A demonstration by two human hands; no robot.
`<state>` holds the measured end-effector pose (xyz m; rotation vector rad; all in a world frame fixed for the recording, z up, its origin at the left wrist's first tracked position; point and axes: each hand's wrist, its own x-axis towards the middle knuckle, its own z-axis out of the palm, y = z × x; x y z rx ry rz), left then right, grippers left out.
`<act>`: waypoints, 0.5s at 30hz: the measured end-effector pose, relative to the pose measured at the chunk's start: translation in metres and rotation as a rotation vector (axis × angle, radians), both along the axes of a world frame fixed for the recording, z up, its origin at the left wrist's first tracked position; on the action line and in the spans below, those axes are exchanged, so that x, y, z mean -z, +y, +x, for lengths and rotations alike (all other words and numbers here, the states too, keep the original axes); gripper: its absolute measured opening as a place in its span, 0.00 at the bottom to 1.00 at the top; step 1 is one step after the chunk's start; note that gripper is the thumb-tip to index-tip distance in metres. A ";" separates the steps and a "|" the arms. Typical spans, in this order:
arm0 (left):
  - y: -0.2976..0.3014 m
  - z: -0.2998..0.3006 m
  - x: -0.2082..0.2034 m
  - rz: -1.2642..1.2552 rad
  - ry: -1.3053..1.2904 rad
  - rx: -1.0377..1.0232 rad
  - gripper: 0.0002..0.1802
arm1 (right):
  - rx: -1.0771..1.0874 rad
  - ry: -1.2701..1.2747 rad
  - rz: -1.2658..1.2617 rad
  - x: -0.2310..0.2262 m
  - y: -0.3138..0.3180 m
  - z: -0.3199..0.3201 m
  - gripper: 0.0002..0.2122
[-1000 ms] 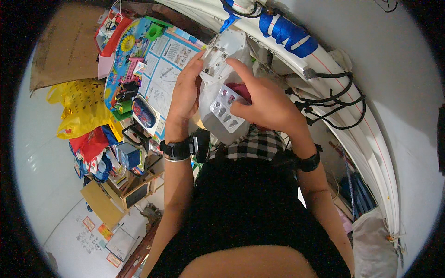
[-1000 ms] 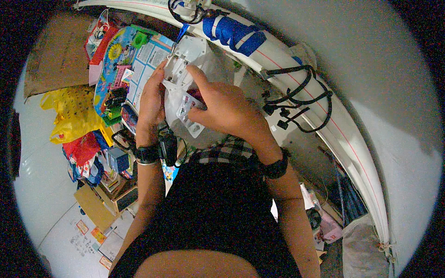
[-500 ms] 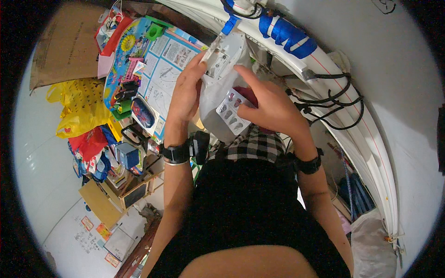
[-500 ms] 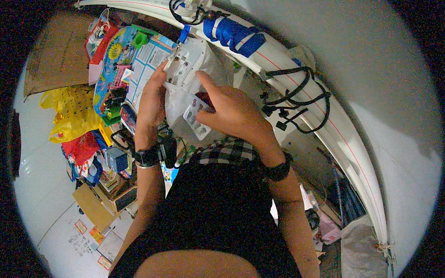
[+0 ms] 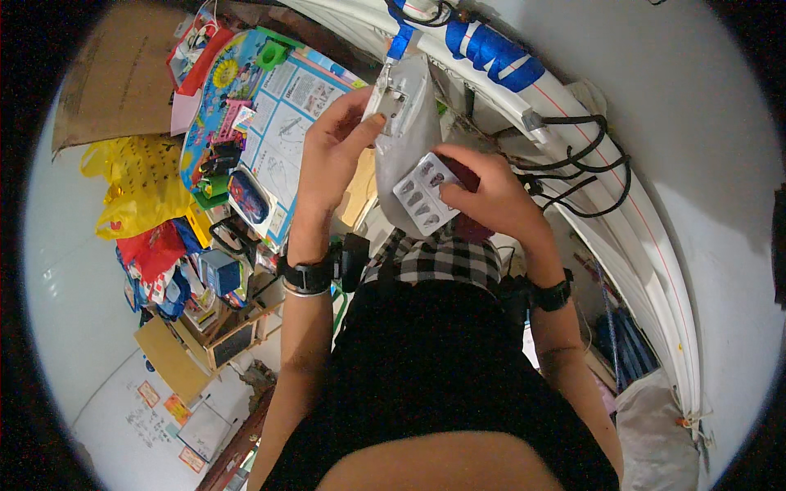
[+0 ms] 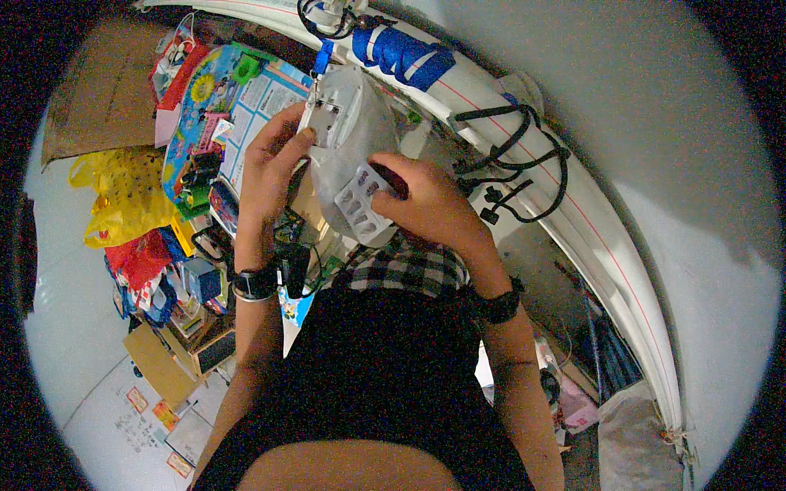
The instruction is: The person wipes the exterior surfaces and between the fins of a wall-mounted radiator using a cloth, while holding a packet of pills in the other hand.
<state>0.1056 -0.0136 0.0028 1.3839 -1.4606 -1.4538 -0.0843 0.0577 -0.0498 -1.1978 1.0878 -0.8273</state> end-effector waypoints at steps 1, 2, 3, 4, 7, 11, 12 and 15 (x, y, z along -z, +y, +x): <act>0.001 0.002 0.002 0.022 -0.010 -0.035 0.19 | -0.001 0.000 -0.002 0.001 0.002 0.001 0.21; 0.002 0.001 0.003 0.020 -0.008 -0.034 0.19 | 0.021 -0.033 -0.002 0.003 0.003 0.001 0.21; 0.004 -0.001 0.003 -0.029 -0.033 -0.058 0.17 | 0.043 -0.067 -0.002 0.005 0.005 0.001 0.21; 0.006 -0.002 0.003 -0.077 -0.057 -0.083 0.16 | 0.044 -0.067 -0.004 0.007 0.006 0.000 0.21; 0.012 -0.009 -0.003 -0.212 -0.299 -0.087 0.14 | 0.019 -0.053 -0.032 0.011 0.009 -0.002 0.21; 0.013 -0.004 0.004 -0.505 -0.501 -0.039 0.15 | -0.002 -0.070 0.071 0.004 0.017 -0.001 0.21; 0.013 -0.006 0.003 -0.389 -0.437 -0.046 0.14 | 0.003 -0.024 0.027 0.008 0.020 -0.001 0.21; 0.014 -0.007 0.007 -0.253 -0.306 -0.071 0.15 | 0.009 0.068 -0.028 0.009 0.025 -0.002 0.20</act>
